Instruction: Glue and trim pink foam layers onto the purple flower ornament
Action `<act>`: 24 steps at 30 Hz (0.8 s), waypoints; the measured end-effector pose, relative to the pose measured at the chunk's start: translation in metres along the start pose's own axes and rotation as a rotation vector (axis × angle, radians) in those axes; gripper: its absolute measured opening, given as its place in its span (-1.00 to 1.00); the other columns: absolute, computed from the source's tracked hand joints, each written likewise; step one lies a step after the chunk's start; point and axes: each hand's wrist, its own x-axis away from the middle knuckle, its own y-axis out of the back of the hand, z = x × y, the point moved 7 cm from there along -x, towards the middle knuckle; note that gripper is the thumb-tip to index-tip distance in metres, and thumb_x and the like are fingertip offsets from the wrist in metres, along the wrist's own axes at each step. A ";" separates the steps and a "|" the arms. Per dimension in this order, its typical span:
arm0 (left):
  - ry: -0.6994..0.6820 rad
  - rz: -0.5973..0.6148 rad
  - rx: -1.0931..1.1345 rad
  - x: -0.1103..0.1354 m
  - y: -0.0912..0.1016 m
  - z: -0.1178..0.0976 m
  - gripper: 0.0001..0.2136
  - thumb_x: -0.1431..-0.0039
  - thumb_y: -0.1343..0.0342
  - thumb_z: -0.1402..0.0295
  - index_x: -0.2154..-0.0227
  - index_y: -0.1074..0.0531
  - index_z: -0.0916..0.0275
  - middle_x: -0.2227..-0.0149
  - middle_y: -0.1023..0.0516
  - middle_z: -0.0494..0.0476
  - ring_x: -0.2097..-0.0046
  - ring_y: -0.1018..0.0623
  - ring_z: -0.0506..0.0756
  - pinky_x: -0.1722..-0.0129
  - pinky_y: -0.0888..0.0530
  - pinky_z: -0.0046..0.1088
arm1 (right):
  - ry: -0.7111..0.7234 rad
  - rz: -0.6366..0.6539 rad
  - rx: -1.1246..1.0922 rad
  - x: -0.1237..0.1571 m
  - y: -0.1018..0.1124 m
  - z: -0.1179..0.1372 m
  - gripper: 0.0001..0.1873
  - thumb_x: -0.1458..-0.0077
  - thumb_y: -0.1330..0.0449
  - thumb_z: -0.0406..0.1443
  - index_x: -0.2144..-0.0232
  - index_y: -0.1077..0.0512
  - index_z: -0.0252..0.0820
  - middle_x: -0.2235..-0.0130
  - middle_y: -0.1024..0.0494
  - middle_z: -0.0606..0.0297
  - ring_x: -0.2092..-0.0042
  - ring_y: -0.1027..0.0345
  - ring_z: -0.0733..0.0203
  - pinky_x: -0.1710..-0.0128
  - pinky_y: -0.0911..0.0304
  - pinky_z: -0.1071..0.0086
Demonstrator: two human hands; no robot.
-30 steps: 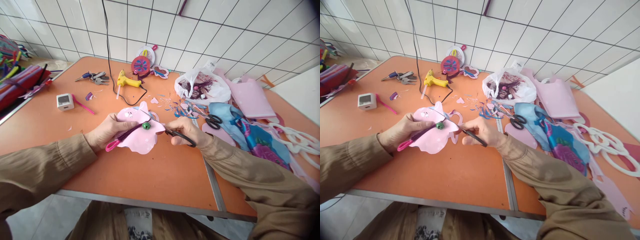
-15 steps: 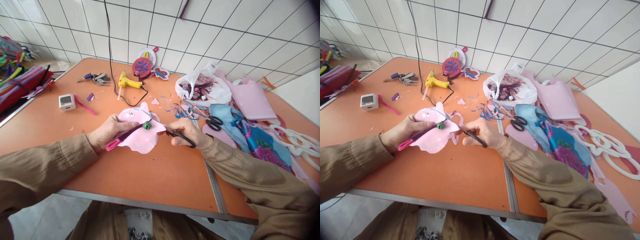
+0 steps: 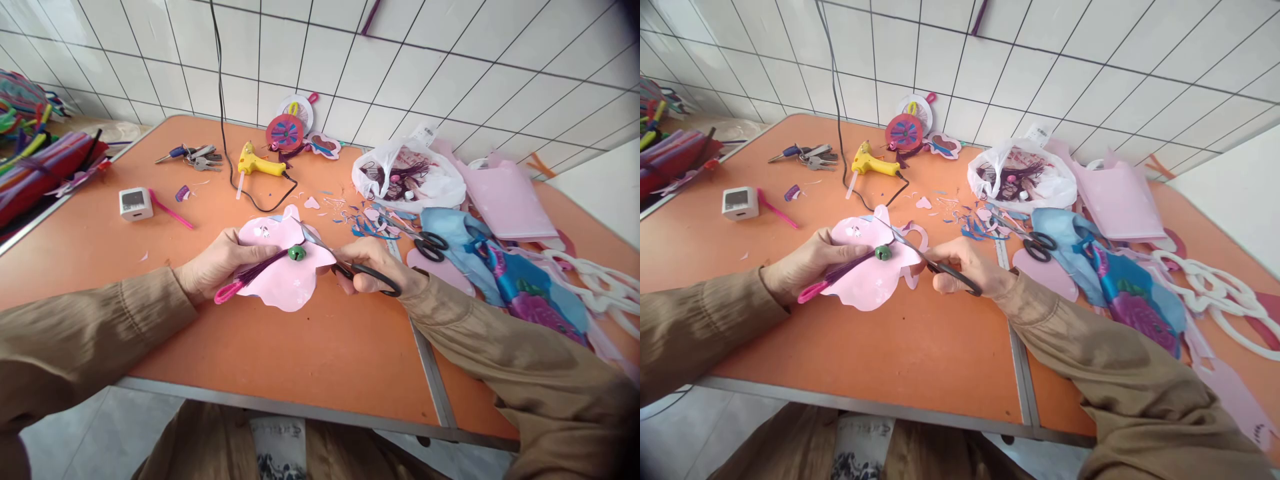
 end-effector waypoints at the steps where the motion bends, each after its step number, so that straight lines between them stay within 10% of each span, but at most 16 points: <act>1: -0.004 -0.001 -0.007 0.000 -0.001 0.000 -0.83 0.05 -0.38 0.44 0.33 -0.64 0.32 0.30 -0.69 0.17 0.27 -0.66 0.12 0.27 -0.59 -0.49 | 0.002 0.001 0.005 0.000 0.000 0.000 -0.38 -0.03 -0.24 0.13 0.25 -0.51 -0.38 0.57 -0.35 0.39 0.57 -0.13 0.44 0.61 -0.02 0.51; 24: -0.079 -0.027 -0.104 0.003 -0.001 -0.006 -0.82 0.13 -0.43 0.40 0.40 -0.64 0.31 0.37 -0.68 0.15 0.38 -0.64 0.09 0.38 -0.56 -0.51 | 0.051 0.120 0.101 -0.002 -0.007 0.002 -0.35 -0.09 -0.13 0.19 0.23 -0.43 -0.34 0.42 -0.33 0.34 0.43 -0.11 0.40 0.45 -0.01 0.48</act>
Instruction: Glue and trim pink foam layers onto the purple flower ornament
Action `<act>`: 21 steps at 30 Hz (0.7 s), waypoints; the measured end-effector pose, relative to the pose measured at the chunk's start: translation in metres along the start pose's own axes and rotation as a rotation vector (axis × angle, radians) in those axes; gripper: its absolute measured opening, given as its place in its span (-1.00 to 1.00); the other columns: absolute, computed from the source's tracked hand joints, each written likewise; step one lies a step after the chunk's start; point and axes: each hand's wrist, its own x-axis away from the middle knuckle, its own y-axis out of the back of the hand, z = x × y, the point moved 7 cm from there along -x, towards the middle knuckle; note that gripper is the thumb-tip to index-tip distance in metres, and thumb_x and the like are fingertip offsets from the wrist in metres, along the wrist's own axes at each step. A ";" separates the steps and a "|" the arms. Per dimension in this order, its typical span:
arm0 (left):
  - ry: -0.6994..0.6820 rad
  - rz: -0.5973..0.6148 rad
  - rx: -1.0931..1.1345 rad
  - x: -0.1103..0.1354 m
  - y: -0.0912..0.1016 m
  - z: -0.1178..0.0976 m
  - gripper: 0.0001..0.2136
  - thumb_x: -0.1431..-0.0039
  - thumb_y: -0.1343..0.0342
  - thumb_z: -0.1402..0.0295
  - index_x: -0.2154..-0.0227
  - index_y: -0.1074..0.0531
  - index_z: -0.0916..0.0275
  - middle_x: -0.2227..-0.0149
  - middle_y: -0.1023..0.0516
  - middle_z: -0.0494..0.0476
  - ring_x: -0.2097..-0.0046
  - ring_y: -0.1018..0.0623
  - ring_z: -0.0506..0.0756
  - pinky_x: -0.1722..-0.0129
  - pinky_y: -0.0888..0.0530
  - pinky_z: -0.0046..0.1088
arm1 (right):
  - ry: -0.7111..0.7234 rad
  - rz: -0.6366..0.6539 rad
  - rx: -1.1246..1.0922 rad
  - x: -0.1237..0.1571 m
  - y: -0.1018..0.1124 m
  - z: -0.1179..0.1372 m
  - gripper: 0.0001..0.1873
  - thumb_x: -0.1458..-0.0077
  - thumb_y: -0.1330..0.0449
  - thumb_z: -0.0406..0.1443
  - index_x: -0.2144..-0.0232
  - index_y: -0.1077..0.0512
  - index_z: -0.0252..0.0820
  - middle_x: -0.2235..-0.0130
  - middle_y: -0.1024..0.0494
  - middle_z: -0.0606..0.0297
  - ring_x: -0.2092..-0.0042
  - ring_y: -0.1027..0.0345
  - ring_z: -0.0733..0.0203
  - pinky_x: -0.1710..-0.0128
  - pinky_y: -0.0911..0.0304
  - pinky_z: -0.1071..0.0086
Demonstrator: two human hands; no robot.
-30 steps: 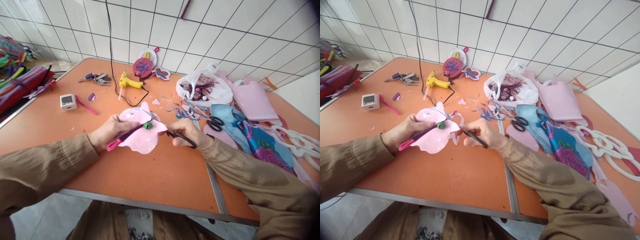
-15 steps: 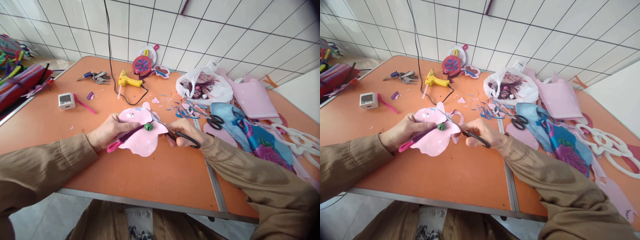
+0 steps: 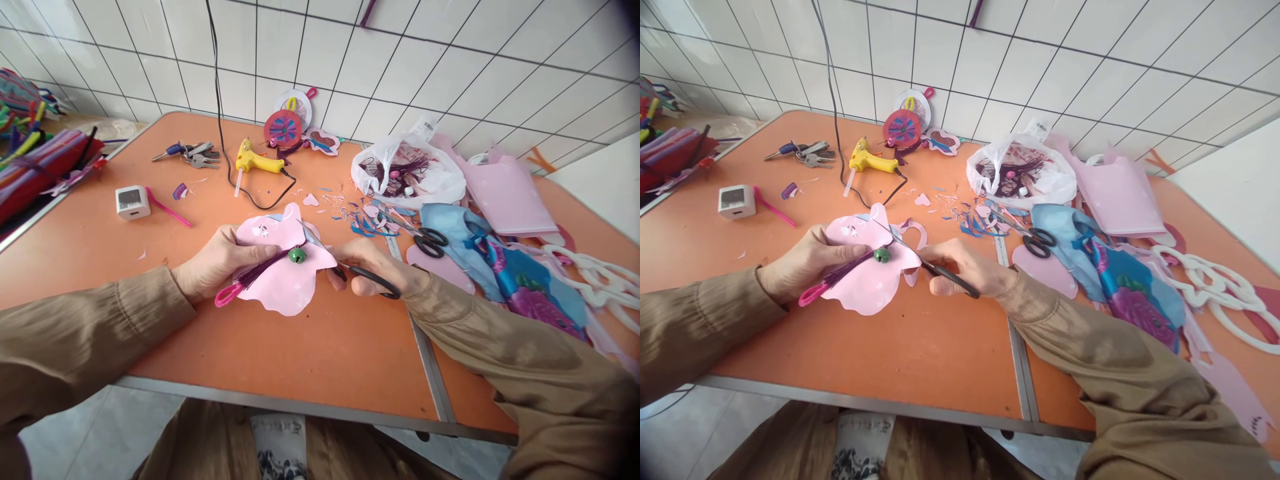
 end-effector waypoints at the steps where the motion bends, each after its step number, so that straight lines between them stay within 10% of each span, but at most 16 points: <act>1: 0.001 -0.004 -0.003 0.000 0.000 0.000 -0.82 0.13 -0.42 0.40 0.40 -0.64 0.31 0.36 -0.68 0.15 0.37 -0.64 0.09 0.36 -0.57 -0.50 | -0.003 0.020 0.005 0.000 -0.001 0.000 -0.35 -0.10 -0.13 0.19 0.22 -0.42 -0.33 0.42 -0.32 0.34 0.43 -0.11 0.39 0.45 -0.01 0.48; 21: -0.006 -0.044 -0.111 0.000 0.008 0.001 -0.79 0.12 -0.43 0.35 0.39 -0.66 0.33 0.33 -0.68 0.22 0.36 -0.62 0.09 0.37 -0.56 -0.52 | -0.010 -0.097 -0.097 0.000 0.002 -0.004 -0.47 0.00 -0.29 0.10 0.39 -0.48 -0.32 0.41 -0.42 0.28 0.35 -0.25 0.35 0.40 -0.11 0.50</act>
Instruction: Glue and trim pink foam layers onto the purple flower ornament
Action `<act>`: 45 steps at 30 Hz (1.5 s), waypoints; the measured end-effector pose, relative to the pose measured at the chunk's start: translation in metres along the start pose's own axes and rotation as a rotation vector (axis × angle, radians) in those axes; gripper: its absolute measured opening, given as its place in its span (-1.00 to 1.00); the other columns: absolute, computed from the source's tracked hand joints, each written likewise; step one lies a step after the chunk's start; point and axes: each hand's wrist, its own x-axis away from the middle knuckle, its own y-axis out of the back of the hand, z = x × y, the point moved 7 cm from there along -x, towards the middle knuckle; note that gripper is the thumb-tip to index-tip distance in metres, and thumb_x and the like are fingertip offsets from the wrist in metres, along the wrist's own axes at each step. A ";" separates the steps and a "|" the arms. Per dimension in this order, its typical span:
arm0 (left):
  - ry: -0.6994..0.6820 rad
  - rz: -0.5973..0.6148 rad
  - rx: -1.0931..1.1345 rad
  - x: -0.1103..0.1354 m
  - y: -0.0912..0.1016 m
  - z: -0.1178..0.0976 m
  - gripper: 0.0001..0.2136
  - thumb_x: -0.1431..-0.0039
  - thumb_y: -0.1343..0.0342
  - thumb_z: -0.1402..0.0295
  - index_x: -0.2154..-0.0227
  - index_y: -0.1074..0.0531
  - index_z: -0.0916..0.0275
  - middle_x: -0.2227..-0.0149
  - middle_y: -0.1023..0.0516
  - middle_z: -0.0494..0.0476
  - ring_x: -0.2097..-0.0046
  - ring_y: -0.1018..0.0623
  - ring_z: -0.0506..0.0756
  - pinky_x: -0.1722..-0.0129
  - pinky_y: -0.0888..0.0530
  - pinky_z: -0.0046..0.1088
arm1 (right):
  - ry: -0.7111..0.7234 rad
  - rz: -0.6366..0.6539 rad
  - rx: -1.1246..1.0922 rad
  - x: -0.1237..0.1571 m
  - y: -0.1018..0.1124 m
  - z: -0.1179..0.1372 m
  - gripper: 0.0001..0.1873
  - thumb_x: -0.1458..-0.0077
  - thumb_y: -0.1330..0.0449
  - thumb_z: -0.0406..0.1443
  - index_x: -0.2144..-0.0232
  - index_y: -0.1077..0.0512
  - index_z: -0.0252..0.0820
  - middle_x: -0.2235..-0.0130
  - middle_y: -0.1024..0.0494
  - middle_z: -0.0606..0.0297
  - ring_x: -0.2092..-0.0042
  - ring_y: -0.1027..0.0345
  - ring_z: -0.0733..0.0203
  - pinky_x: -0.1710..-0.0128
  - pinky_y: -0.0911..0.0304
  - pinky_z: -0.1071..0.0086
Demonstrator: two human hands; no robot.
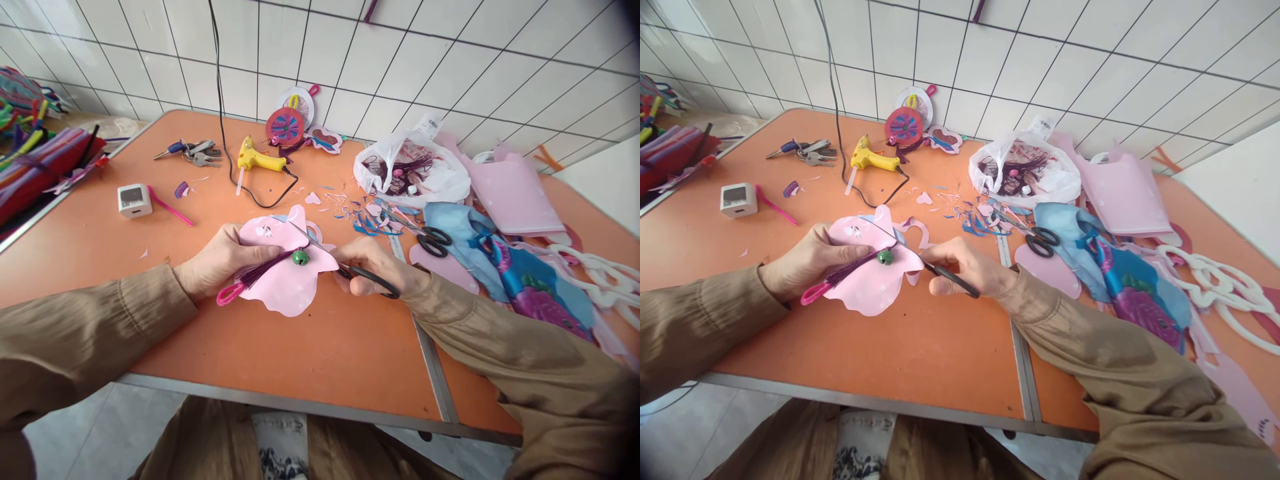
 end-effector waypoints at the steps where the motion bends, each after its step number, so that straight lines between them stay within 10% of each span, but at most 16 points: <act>1: 0.000 0.008 0.010 0.000 -0.001 0.000 -0.80 0.11 -0.43 0.35 0.39 -0.66 0.32 0.33 -0.68 0.21 0.36 -0.62 0.08 0.37 -0.56 -0.53 | -0.003 -0.002 -0.005 0.000 0.000 0.000 -0.47 0.00 -0.29 0.10 0.40 -0.48 -0.32 0.40 -0.43 0.26 0.34 -0.27 0.34 0.40 -0.12 0.50; 45: 0.069 0.100 0.279 0.001 -0.014 0.011 -0.73 0.08 -0.41 0.42 0.26 -0.61 0.38 0.24 -0.67 0.24 0.24 -0.65 0.16 0.26 -0.62 -0.39 | 0.043 -0.098 -0.121 0.002 -0.002 -0.003 -0.49 -0.03 -0.31 0.03 0.26 -0.51 -0.35 0.42 -0.45 0.27 0.48 -0.14 0.41 0.54 -0.02 0.49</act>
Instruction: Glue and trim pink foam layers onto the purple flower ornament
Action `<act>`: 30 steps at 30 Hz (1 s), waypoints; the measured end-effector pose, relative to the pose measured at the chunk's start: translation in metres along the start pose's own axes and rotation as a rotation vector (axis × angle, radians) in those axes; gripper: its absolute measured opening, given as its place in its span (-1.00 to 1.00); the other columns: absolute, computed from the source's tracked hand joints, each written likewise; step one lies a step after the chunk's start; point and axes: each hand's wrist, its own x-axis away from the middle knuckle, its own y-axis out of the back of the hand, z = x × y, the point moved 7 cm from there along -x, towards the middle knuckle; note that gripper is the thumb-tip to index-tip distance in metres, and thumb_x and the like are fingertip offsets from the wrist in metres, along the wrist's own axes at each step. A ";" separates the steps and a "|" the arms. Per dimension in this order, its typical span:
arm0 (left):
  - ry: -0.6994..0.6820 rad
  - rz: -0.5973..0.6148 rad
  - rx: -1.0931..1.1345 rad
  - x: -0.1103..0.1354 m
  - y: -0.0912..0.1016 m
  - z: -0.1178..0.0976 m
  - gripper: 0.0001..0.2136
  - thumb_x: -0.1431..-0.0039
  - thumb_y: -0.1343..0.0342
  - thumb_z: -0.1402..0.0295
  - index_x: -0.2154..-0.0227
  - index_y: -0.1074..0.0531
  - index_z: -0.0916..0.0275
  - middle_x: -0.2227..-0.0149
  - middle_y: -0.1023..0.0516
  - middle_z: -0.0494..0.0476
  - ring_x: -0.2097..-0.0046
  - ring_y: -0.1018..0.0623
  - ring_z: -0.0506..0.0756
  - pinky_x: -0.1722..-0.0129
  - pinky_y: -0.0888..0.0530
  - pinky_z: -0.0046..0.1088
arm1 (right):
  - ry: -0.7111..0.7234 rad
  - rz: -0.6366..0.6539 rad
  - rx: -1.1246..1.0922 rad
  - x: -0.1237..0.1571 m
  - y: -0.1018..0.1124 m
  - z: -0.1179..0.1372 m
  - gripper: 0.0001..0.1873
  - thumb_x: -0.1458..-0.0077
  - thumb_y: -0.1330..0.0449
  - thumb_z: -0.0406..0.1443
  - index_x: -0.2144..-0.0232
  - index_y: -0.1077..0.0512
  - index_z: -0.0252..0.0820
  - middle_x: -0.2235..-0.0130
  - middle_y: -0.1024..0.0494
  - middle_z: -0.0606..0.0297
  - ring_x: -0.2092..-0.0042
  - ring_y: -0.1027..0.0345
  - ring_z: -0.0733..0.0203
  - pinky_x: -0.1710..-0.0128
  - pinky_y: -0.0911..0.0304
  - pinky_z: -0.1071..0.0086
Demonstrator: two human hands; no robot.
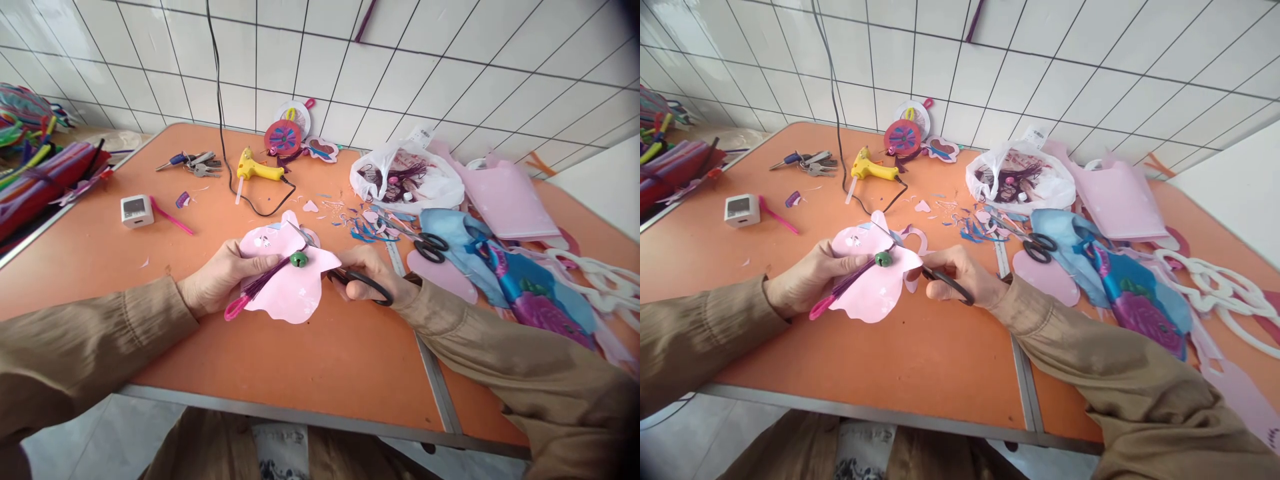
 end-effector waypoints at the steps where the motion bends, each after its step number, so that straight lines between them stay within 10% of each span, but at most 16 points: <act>1: 0.003 0.002 0.006 0.000 0.000 0.001 -0.73 0.08 -0.41 0.42 0.26 -0.61 0.37 0.24 -0.67 0.24 0.24 -0.65 0.16 0.26 -0.61 -0.39 | 0.005 -0.004 -0.005 0.000 0.000 -0.001 -0.50 -0.03 -0.31 0.02 0.25 -0.51 -0.35 0.43 -0.44 0.29 0.50 -0.12 0.43 0.56 0.00 0.50; 30: -0.044 0.020 0.096 0.005 -0.009 0.007 -0.75 0.07 -0.41 0.40 0.27 -0.63 0.29 0.27 -0.69 0.16 0.26 -0.66 0.13 0.26 -0.59 -0.44 | 0.084 -0.105 0.064 0.001 -0.006 0.009 -0.49 -0.03 -0.29 0.07 0.33 -0.49 -0.32 0.59 -0.26 0.44 0.55 -0.03 0.43 0.56 0.05 0.46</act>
